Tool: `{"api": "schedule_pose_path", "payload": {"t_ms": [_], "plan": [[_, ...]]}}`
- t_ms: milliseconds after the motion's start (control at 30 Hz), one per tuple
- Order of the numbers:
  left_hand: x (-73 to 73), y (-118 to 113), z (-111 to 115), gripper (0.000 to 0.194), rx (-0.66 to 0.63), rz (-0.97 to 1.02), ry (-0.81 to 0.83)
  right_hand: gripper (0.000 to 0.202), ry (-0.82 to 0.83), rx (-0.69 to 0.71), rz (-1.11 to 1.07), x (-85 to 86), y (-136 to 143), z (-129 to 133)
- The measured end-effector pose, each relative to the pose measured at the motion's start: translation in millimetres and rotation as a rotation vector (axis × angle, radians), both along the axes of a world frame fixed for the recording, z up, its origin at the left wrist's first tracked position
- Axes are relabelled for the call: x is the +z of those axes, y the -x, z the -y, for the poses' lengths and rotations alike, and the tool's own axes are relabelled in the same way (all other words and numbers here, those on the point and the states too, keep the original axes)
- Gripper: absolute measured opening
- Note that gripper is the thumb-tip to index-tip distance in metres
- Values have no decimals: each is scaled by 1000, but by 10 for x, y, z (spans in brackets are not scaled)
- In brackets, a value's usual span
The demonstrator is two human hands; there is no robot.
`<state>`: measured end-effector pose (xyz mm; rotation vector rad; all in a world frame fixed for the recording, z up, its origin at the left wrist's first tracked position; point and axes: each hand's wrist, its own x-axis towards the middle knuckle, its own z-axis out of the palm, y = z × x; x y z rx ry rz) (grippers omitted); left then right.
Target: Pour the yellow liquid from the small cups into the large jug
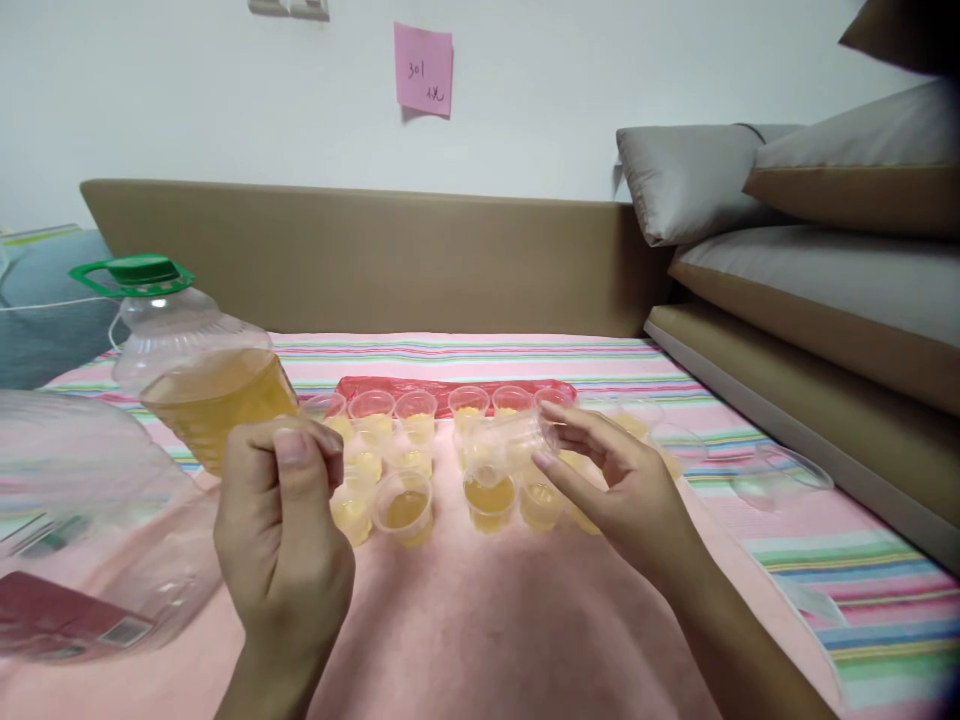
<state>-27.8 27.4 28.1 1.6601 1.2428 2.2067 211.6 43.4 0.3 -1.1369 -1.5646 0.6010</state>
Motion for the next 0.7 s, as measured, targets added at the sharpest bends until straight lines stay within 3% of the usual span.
{"api": "schedule_pose_path", "payload": {"t_ms": [100, 233, 333, 600, 700], "plan": [[5, 10, 18, 26, 7, -68, 50, 41, -3, 10, 43, -22, 31, 9], [-8, 34, 14, 9, -57, -396, 214, 78, -37, 19, -32, -61, 37, -5], [-35, 17, -8, 6, -90, -562, 261, 74, -56, 9, 2, -64, 30, 0], [-23, 93, -28, 19, -18, -487, 267, 67, -50, 27, 25, -40, 37, 17], [-41, 107, -22, 22, -64, -569, 297, 71, -51, 39, 9, -42, 42, 11]]}}
